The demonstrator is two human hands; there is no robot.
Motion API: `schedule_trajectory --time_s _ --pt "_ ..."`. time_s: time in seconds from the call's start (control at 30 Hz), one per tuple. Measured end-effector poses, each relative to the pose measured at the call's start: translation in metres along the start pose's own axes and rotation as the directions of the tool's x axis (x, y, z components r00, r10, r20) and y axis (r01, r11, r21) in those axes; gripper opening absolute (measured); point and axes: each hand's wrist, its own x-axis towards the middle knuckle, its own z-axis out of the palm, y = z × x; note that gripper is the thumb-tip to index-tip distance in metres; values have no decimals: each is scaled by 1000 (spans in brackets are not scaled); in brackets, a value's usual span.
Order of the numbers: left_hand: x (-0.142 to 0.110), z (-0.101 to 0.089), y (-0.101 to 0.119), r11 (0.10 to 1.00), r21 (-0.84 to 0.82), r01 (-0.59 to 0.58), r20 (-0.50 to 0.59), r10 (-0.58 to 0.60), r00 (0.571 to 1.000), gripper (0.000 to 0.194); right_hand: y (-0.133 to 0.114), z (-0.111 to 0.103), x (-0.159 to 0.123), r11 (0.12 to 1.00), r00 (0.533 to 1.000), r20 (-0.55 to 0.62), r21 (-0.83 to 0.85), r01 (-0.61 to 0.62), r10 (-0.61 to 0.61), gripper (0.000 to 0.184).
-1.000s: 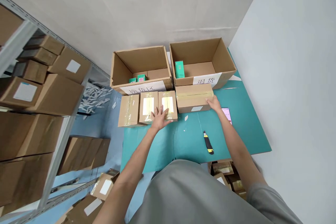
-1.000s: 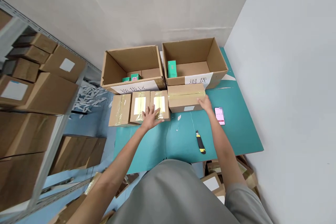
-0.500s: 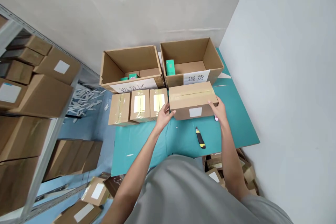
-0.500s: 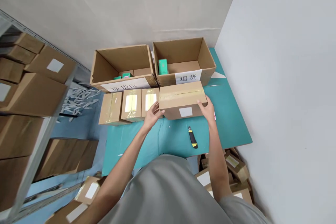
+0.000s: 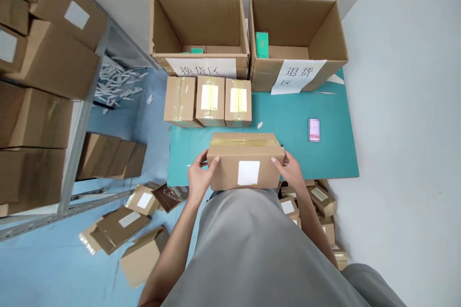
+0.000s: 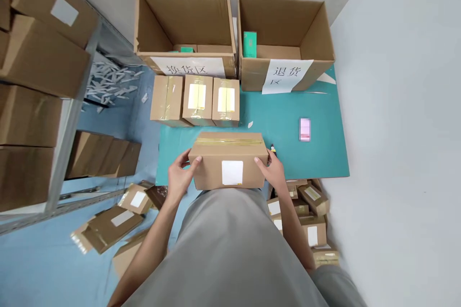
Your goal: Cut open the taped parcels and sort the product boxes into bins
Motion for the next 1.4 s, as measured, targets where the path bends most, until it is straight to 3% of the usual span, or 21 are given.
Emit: schedule_trajectory --time_s 0.13,0.3,0.4,0.53,0.63,0.77,0.93,1.07,1.17,1.27,1.4 --pt "41 -5 -24 987 96 129 26 -132 991 76 18 39 40 995 997 43 -80 -56 59 65" --pt "81 -2 -59 958 -183 223 121 -203 972 66 40 59 71 997 998 38 55 -51 49 77" --pt "75 -8 -87 936 -232 265 178 -227 958 63 61 57 57 986 994 59 134 -102 94 90" --pt "41 -17 -126 925 -197 325 196 -287 938 63 86 58 13 965 982 64 182 -187 179 97" --pt "15 -16 -144 894 -242 378 263 -314 912 72 92 67 -11 947 973 117 236 -220 197 95" --pt "1 -9 -144 897 -272 348 295 -267 918 81 85 78 -22 952 978 110 232 -198 177 92" --pt "0 -19 -123 933 -294 205 192 -153 969 85 75 73 -22 975 994 88 205 -85 68 82" --pt "-1 -37 -102 958 -287 27 73 -6 997 70 65 58 -23 989 998 -55 144 25 -17 84" --pt "2 -43 -92 963 -264 -62 -11 62 998 60 53 49 -20 991 984 -120 20 132 -129 71" --pt "9 -40 -95 954 -295 -50 -12 49 999 61 45 47 -13 980 978 -79 -54 190 -194 64" --pt "19 -26 -112 939 -338 60 29 -53 998 66 55 56 4 988 988 -39 -32 148 -149 73"
